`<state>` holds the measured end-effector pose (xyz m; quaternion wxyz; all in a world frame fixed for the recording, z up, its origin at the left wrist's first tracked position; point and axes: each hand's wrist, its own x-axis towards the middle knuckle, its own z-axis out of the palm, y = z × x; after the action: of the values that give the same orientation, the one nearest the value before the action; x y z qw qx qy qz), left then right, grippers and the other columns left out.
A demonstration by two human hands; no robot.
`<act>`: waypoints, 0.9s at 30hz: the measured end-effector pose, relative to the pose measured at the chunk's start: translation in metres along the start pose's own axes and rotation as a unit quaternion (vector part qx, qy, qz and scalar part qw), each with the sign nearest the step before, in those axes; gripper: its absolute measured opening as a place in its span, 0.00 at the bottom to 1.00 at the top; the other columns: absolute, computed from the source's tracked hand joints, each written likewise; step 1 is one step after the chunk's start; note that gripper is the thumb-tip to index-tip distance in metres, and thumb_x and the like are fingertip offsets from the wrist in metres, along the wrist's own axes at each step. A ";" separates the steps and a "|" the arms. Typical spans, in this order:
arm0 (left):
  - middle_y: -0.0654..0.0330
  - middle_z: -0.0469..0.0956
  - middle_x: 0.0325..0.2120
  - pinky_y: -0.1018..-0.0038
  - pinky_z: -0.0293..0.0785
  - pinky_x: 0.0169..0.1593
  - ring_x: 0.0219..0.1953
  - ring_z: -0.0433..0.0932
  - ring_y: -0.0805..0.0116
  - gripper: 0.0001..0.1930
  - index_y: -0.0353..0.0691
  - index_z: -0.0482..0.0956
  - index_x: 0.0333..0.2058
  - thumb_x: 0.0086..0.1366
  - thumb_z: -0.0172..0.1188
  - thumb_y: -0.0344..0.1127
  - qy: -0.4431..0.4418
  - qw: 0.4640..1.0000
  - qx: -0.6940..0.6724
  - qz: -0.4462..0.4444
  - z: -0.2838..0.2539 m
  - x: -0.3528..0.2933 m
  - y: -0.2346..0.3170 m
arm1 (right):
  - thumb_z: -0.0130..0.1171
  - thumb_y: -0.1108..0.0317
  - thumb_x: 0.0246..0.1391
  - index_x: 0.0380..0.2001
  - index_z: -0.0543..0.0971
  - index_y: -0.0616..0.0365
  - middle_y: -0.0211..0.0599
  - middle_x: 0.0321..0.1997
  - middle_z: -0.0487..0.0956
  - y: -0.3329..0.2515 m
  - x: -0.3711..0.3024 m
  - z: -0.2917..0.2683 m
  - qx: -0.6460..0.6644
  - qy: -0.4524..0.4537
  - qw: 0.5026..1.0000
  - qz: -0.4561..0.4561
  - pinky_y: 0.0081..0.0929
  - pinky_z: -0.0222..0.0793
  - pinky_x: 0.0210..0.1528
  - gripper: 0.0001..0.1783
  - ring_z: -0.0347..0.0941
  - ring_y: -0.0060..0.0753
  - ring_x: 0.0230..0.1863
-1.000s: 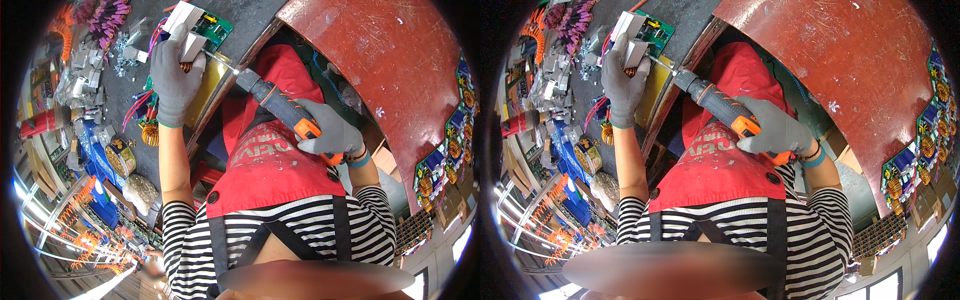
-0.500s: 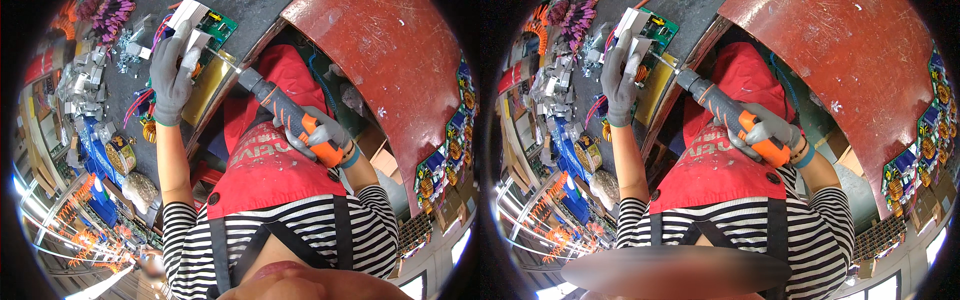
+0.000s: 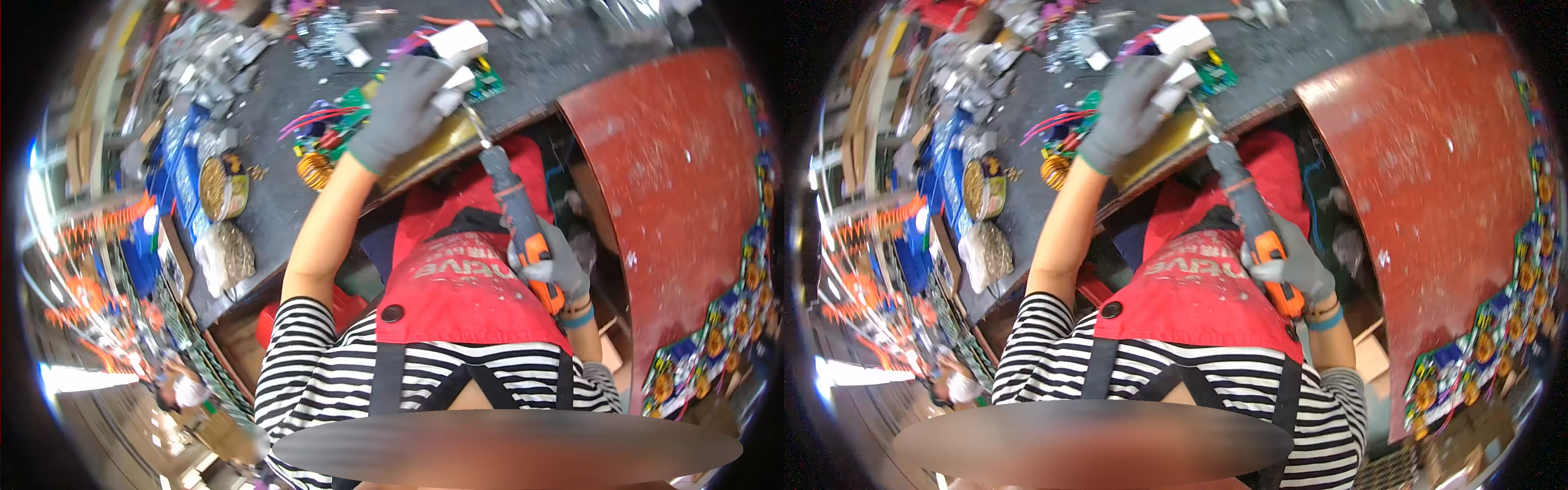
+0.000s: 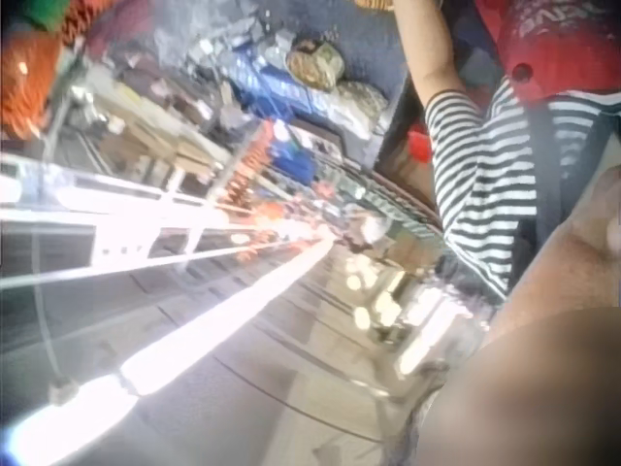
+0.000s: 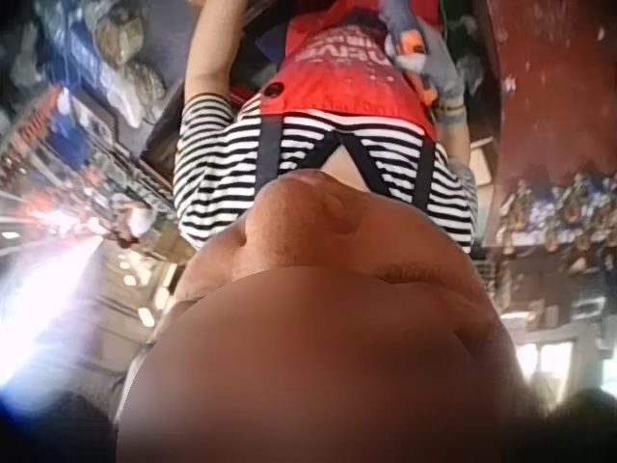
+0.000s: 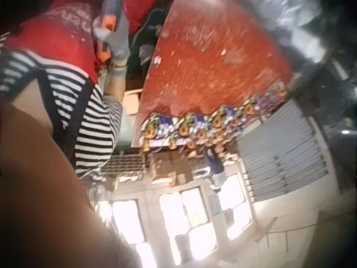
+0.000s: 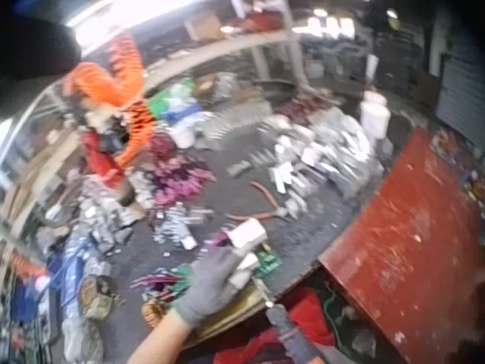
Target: The person assembles electronic components onto a printed circuit board by attaching a heatsink, inductor, and wires with screws, using an electric screwdriver and pliers.
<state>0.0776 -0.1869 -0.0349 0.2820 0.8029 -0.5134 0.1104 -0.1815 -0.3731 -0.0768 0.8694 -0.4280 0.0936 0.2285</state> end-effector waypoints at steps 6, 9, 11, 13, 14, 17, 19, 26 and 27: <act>0.55 0.80 0.39 0.65 0.75 0.47 0.42 0.78 0.56 0.20 0.43 0.78 0.52 0.61 0.62 0.37 0.106 0.987 0.085 -0.085 -0.063 -0.040 0.026 | 0.68 0.75 0.34 0.60 0.64 0.64 0.32 0.33 0.77 -0.003 -0.022 -0.005 -0.289 0.114 0.950 0.016 0.22 0.71 0.37 0.44 0.73 0.22 0.32; 0.52 0.83 0.36 0.66 0.76 0.44 0.37 0.81 0.59 0.13 0.36 0.83 0.41 0.59 0.65 0.34 0.383 0.867 -0.012 -0.317 -0.112 -0.101 -0.006 | 0.69 0.76 0.33 0.60 0.64 0.65 0.32 0.32 0.77 -0.004 -0.033 -0.004 -0.281 0.112 0.953 -0.019 0.23 0.71 0.37 0.45 0.74 0.22 0.33; 0.53 0.83 0.32 0.67 0.76 0.43 0.34 0.82 0.60 0.10 0.36 0.83 0.38 0.60 0.64 0.35 0.408 0.805 0.017 -0.430 -0.138 -0.162 -0.061 | 0.69 0.77 0.31 0.59 0.65 0.64 0.32 0.32 0.77 -0.009 -0.025 -0.002 -0.285 0.075 0.955 -0.031 0.23 0.71 0.37 0.45 0.74 0.22 0.32; 0.54 0.83 0.33 0.68 0.75 0.43 0.35 0.82 0.60 0.11 0.37 0.83 0.39 0.60 0.64 0.36 0.305 0.819 0.109 -0.473 -0.147 -0.207 -0.085 | 0.69 0.77 0.31 0.58 0.66 0.64 0.33 0.32 0.77 -0.014 -0.014 0.006 -0.249 0.053 0.966 -0.038 0.23 0.72 0.37 0.44 0.74 0.22 0.32; 0.54 0.83 0.33 0.69 0.75 0.43 0.35 0.81 0.61 0.12 0.37 0.83 0.40 0.60 0.64 0.37 0.191 0.821 0.193 -0.502 -0.147 -0.215 -0.090 | 0.69 0.77 0.31 0.58 0.66 0.64 0.33 0.32 0.77 -0.016 -0.009 0.010 -0.251 0.053 0.966 -0.038 0.23 0.72 0.37 0.44 0.74 0.22 0.32; 0.54 0.82 0.33 0.68 0.74 0.43 0.37 0.81 0.60 0.13 0.40 0.83 0.41 0.60 0.65 0.39 0.200 0.831 0.205 -0.477 -0.138 -0.225 -0.092 | 0.69 0.78 0.32 0.57 0.66 0.63 0.33 0.32 0.77 -0.023 0.013 0.027 -0.214 0.040 0.976 -0.017 0.23 0.72 0.36 0.43 0.73 0.22 0.31; 0.53 0.81 0.33 0.67 0.74 0.43 0.37 0.80 0.58 0.14 0.41 0.83 0.41 0.59 0.66 0.41 0.229 0.831 0.186 -0.472 -0.137 -0.218 -0.101 | 0.65 0.74 0.32 0.54 0.67 0.64 0.34 0.30 0.76 -0.026 0.024 0.038 -0.241 0.028 0.970 -0.024 0.21 0.70 0.31 0.39 0.73 0.22 0.29; 0.52 0.81 0.38 0.66 0.74 0.46 0.41 0.81 0.56 0.15 0.42 0.83 0.42 0.60 0.65 0.43 0.150 0.888 0.127 -0.417 -0.141 -0.164 -0.119 | 0.70 0.76 0.32 0.55 0.66 0.64 0.34 0.32 0.77 -0.020 0.033 0.040 -0.243 0.008 0.970 -0.025 0.23 0.72 0.36 0.41 0.74 0.22 0.31; 0.53 0.82 0.38 0.66 0.74 0.46 0.42 0.81 0.55 0.15 0.42 0.83 0.42 0.60 0.65 0.43 0.138 0.918 0.087 -0.362 -0.137 -0.152 -0.127 | 0.71 0.75 0.34 0.58 0.64 0.66 0.34 0.33 0.77 -0.020 0.033 0.041 -0.221 0.007 0.975 -0.008 0.23 0.72 0.37 0.44 0.74 0.21 0.32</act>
<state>0.1376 0.0458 -0.0372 0.2995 0.9322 -0.1317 0.1549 -0.1444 -0.3408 -0.0498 0.7548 -0.6115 0.0432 0.2333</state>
